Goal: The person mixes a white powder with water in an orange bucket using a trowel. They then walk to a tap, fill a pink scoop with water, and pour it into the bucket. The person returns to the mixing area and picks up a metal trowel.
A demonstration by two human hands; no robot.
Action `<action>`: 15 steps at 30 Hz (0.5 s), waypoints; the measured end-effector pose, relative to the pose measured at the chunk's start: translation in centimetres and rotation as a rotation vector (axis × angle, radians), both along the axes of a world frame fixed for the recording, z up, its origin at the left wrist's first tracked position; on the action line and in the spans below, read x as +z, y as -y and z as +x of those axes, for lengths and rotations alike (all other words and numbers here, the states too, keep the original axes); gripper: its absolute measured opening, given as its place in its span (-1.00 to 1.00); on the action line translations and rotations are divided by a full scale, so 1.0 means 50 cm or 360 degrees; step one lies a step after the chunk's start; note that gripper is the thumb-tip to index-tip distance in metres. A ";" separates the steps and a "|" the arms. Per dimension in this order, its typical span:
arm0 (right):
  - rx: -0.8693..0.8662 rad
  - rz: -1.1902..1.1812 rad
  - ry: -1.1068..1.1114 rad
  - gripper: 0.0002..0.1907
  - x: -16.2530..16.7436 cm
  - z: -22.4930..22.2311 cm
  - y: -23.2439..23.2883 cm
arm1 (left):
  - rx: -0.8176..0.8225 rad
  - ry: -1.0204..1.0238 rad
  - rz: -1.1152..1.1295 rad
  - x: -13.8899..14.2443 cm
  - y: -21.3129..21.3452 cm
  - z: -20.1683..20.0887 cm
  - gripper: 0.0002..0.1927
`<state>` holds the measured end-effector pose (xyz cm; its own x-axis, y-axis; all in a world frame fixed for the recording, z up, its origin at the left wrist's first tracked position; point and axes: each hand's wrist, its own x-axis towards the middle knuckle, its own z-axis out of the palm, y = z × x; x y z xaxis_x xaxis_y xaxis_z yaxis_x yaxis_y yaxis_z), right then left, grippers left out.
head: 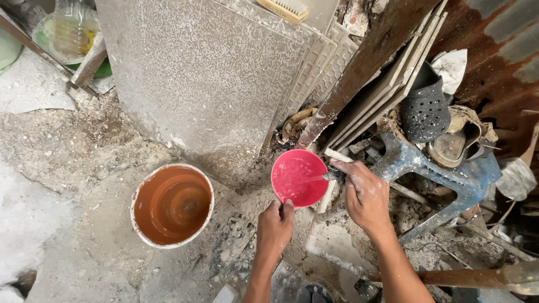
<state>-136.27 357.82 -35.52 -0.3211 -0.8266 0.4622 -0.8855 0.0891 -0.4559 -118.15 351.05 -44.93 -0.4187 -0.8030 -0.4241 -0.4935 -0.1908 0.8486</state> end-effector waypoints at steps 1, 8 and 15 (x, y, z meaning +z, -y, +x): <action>0.0000 -0.0003 0.0000 -0.52 0.001 0.001 0.000 | 0.0012 -0.0015 -0.0063 -0.001 -0.001 0.000 -0.60; 0.0005 -0.0009 0.0011 -0.52 0.005 0.004 0.002 | 0.0033 -0.0029 -0.0035 -0.001 -0.002 -0.003 -0.64; 0.0006 0.0002 0.0019 -0.50 0.002 0.002 0.001 | 0.0012 -0.0005 0.0038 -0.004 -0.004 -0.006 -0.64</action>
<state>-136.14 357.79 -35.40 -0.3236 -0.8282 0.4576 -0.8804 0.0863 -0.4664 -118.44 351.27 -45.13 -0.4141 -0.7959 -0.4417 -0.4893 -0.2146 0.8453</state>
